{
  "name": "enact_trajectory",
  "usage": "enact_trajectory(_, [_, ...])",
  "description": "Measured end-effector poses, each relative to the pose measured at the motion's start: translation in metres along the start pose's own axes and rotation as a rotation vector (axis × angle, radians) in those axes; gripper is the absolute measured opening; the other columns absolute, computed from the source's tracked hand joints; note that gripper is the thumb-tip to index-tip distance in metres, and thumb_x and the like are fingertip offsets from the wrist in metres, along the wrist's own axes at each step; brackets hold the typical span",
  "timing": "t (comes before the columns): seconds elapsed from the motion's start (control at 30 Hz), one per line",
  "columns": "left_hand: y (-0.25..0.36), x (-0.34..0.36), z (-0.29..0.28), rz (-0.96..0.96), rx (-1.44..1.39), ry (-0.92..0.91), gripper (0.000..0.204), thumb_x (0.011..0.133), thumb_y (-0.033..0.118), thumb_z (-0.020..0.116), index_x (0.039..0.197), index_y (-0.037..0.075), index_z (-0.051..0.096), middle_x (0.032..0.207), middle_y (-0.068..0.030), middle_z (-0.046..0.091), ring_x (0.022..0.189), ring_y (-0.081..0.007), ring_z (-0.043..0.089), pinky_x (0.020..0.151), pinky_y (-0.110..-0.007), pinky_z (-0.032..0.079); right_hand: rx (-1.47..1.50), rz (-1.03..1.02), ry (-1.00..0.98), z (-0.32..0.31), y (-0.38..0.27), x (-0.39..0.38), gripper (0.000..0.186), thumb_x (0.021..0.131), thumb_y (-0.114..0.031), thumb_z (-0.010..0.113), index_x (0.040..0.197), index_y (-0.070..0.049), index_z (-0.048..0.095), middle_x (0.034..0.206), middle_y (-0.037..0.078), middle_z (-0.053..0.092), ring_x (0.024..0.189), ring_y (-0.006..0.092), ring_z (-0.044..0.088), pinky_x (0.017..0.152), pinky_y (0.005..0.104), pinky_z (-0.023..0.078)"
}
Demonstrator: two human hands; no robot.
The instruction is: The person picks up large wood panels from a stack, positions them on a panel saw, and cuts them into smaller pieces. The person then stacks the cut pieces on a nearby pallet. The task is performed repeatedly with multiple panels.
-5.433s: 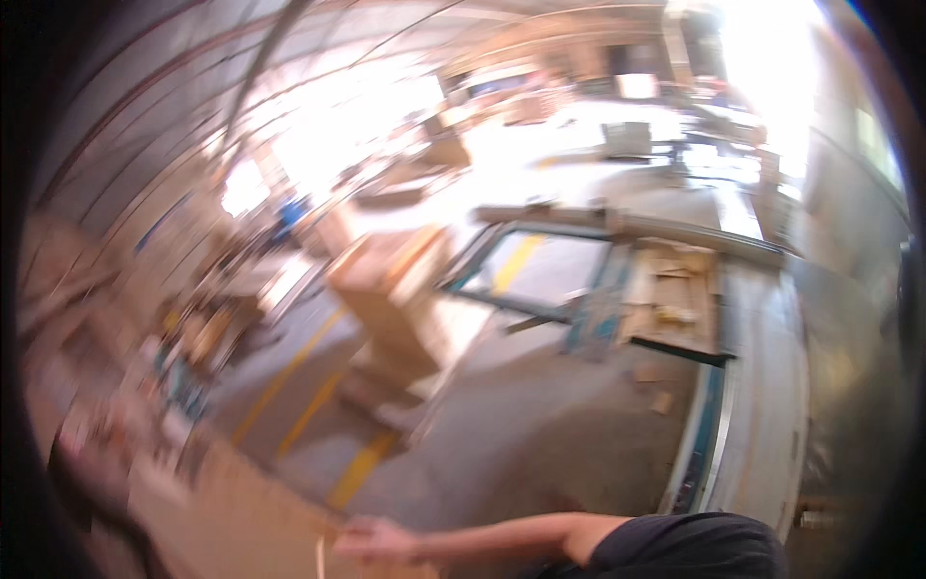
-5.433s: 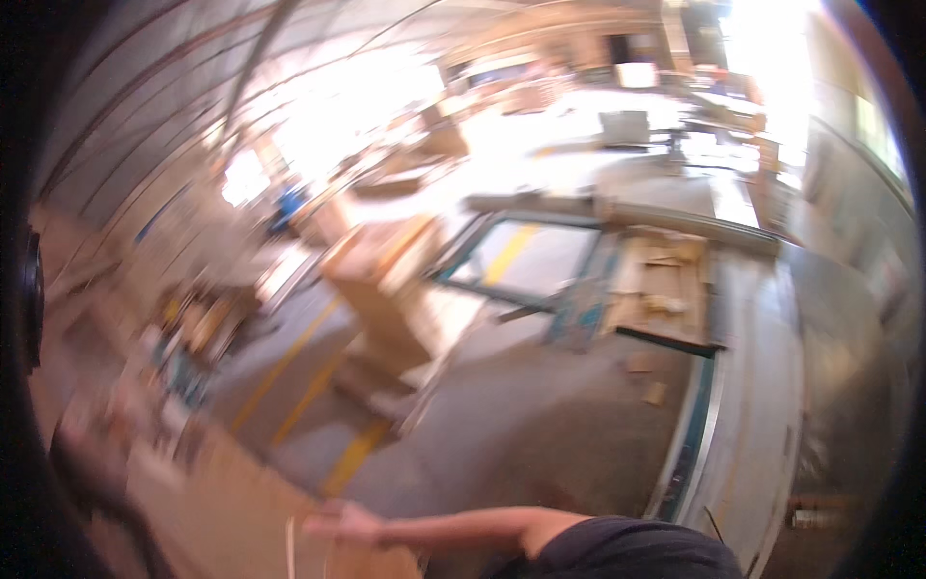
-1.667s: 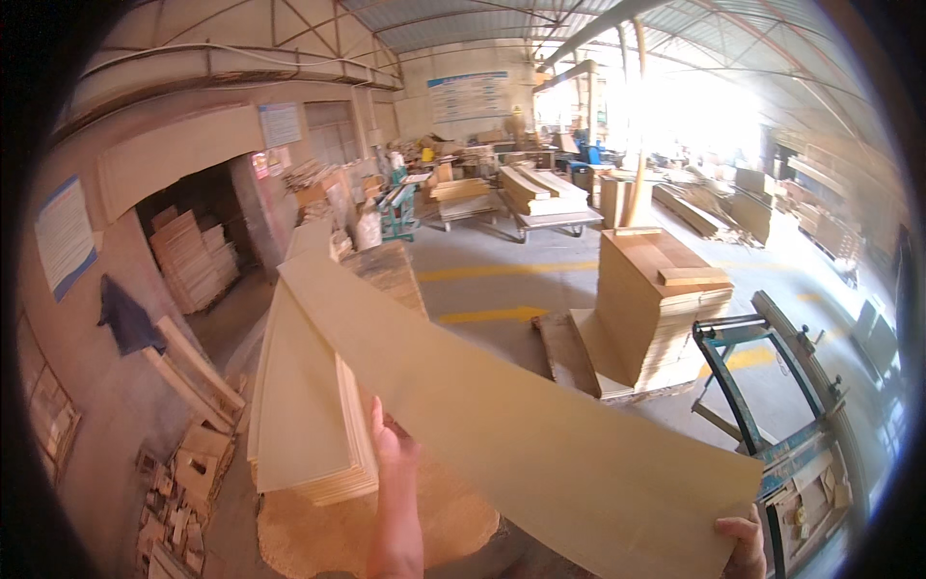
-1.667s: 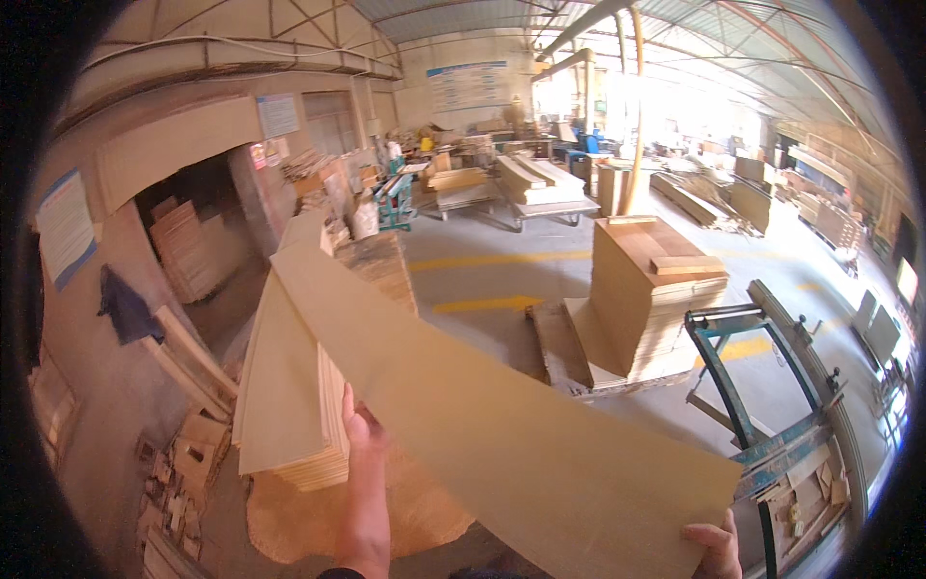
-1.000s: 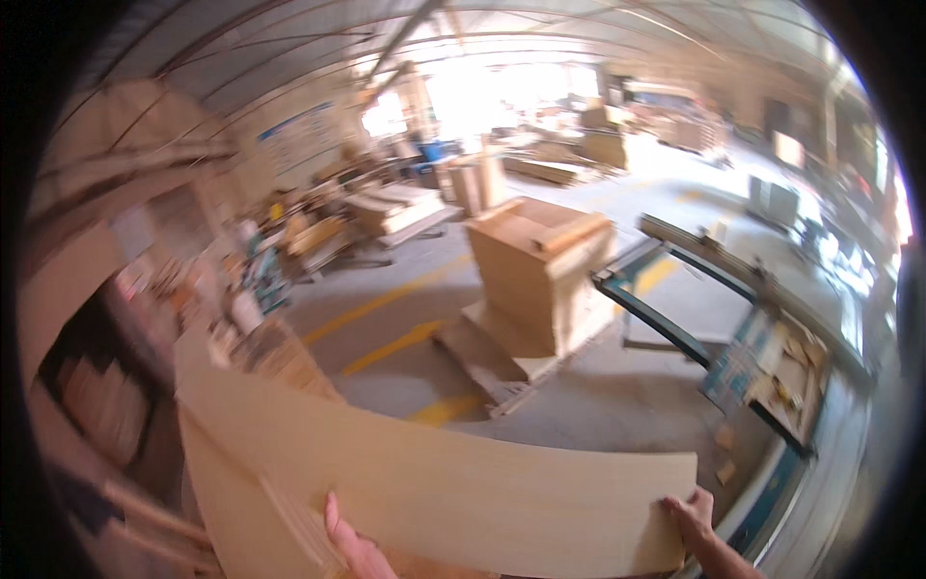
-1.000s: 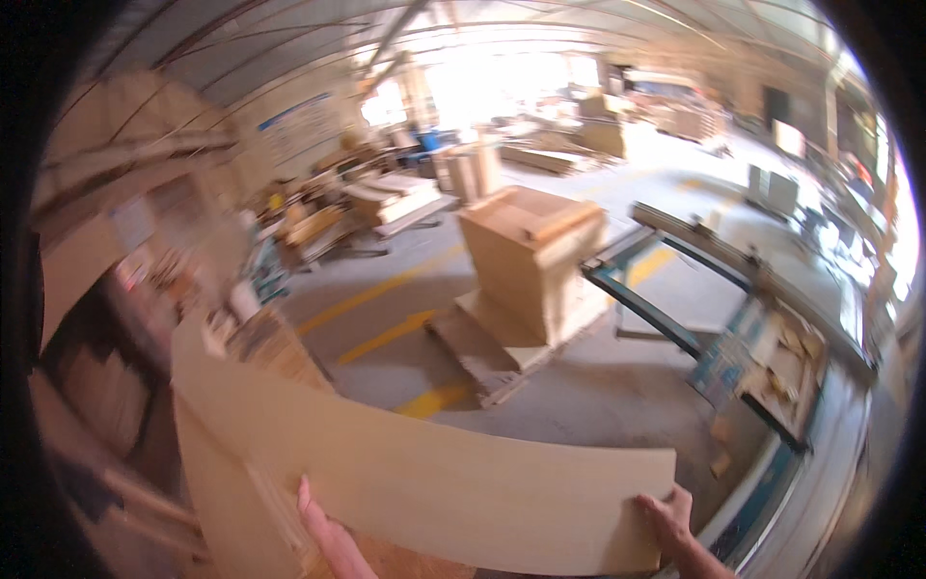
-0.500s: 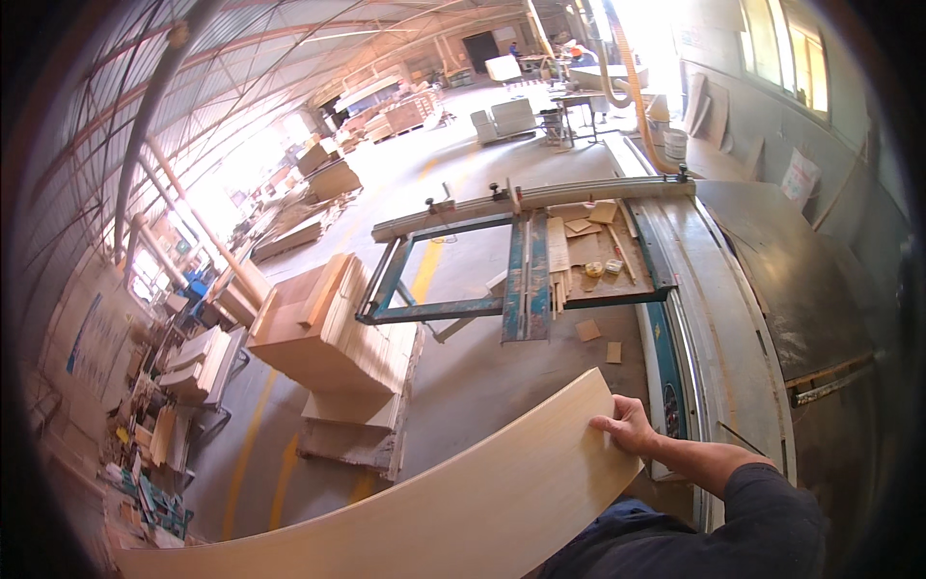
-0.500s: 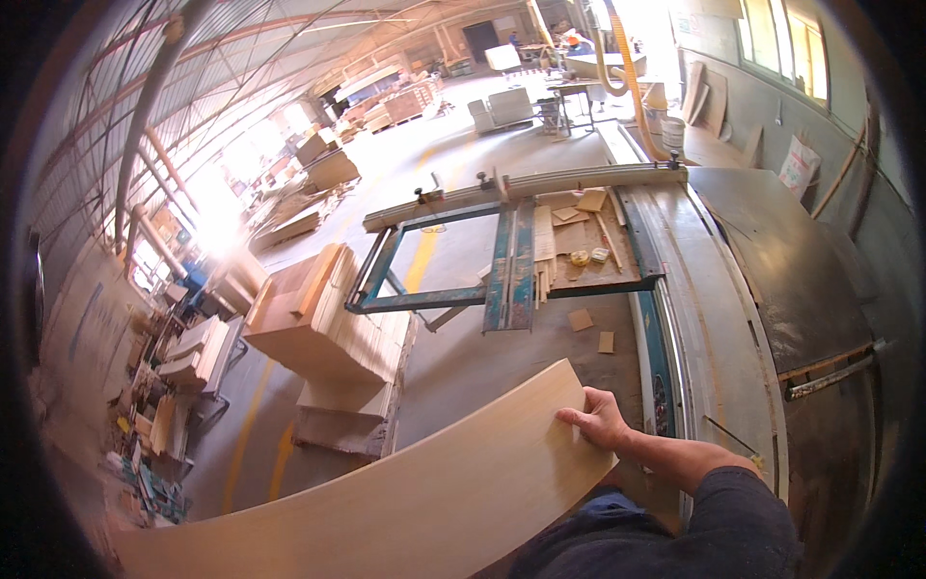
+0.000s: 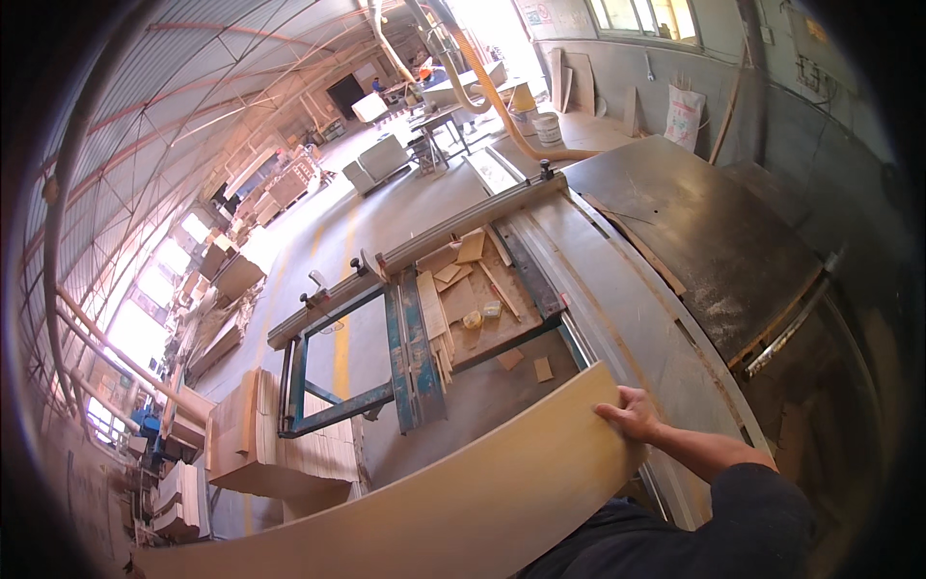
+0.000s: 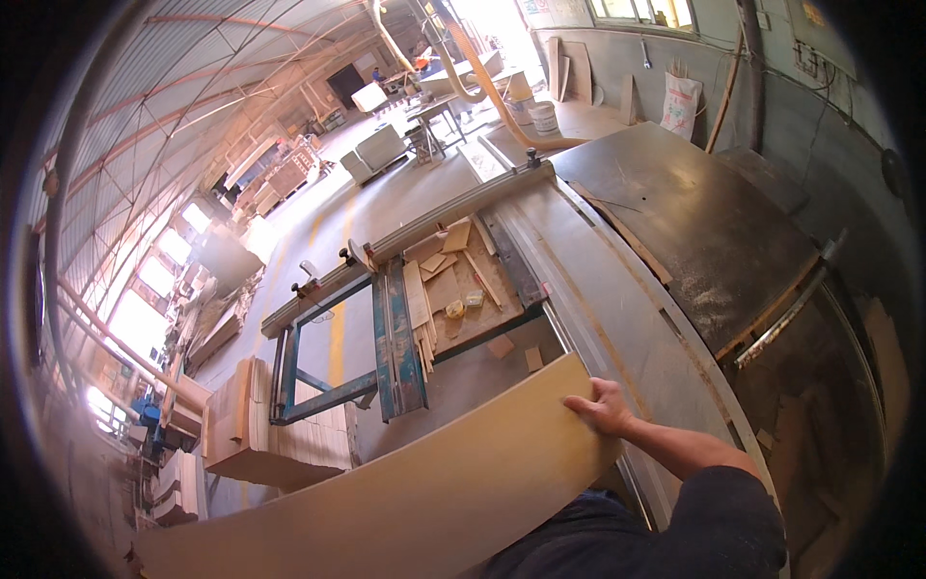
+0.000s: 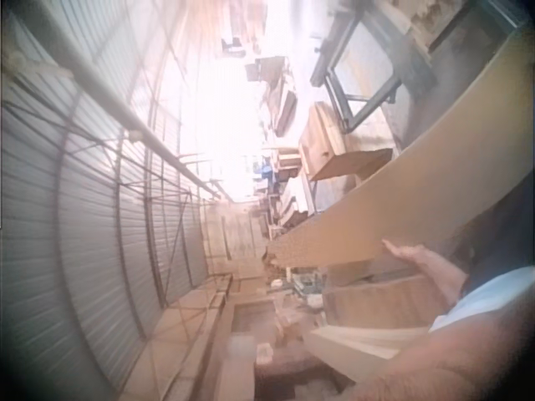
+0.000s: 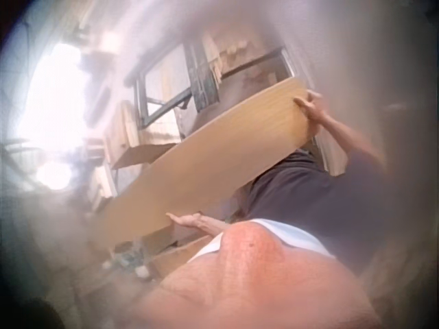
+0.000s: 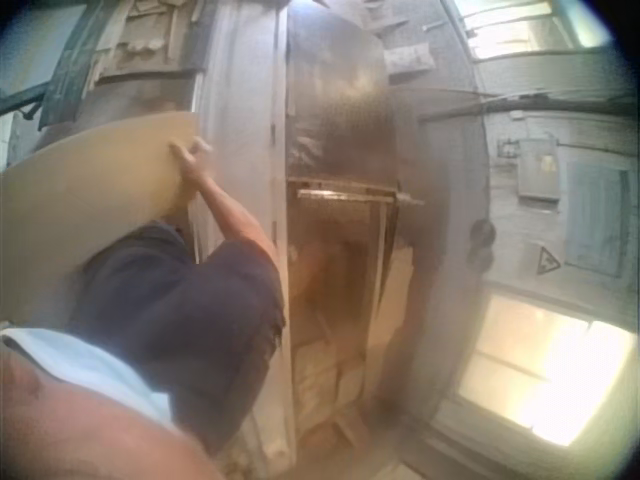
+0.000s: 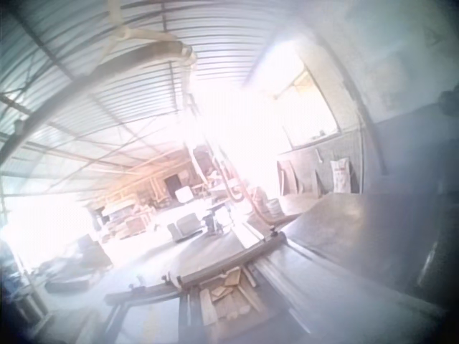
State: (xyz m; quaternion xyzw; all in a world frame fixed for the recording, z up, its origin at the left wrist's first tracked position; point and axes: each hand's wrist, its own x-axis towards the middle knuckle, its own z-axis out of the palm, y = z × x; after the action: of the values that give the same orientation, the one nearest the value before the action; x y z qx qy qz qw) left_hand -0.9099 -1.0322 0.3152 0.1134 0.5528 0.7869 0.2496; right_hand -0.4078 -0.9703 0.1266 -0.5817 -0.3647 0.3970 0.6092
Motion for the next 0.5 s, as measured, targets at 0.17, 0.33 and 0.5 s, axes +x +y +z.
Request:
enact_trajectory(0.17, [-0.061,0.013,0.06,-0.18,-0.192,-0.295,0.071,0.104,0.058,0.05,0.148,0.004,0.056,0.15,-0.0159,0.059,0.134,-0.0345,0.057,0.11,-0.051,0.047,0.029,-0.054,0.145,-0.078,0.032,0.01,0.023,0.094,-0.021,0.074,0.097,0.001,0.072,0.084,0.002,0.07,0.074,0.0123,0.062,0.064,0.0326,0.05])
enact_trajectory(0.33, [-0.105,0.0,0.118,-0.288,-0.284,-0.434,0.06,0.109,0.049,0.051,0.149,0.004,0.055,0.148,-0.0124,0.06,0.132,-0.0329,0.058,0.11,-0.049,0.048,-0.054,-0.159,0.267,-0.142,0.035,0.0,0.041,0.102,-0.04,0.073,0.104,0.001,0.069,0.092,0.002,0.071,0.081,0.0102,0.06,0.072,0.0297,0.049])
enact_trajectory(0.5, [-0.151,0.005,0.146,-0.43,-0.24,-0.463,0.054,0.112,0.046,0.048,0.148,0.006,0.057,0.147,-0.0106,0.062,0.132,-0.0307,0.059,0.108,-0.047,0.05,-0.067,-0.125,0.239,-0.172,0.035,-0.001,0.045,0.103,-0.042,0.074,0.115,0.001,0.068,0.097,0.001,0.072,0.088,0.0098,0.062,0.076,0.0276,0.049])
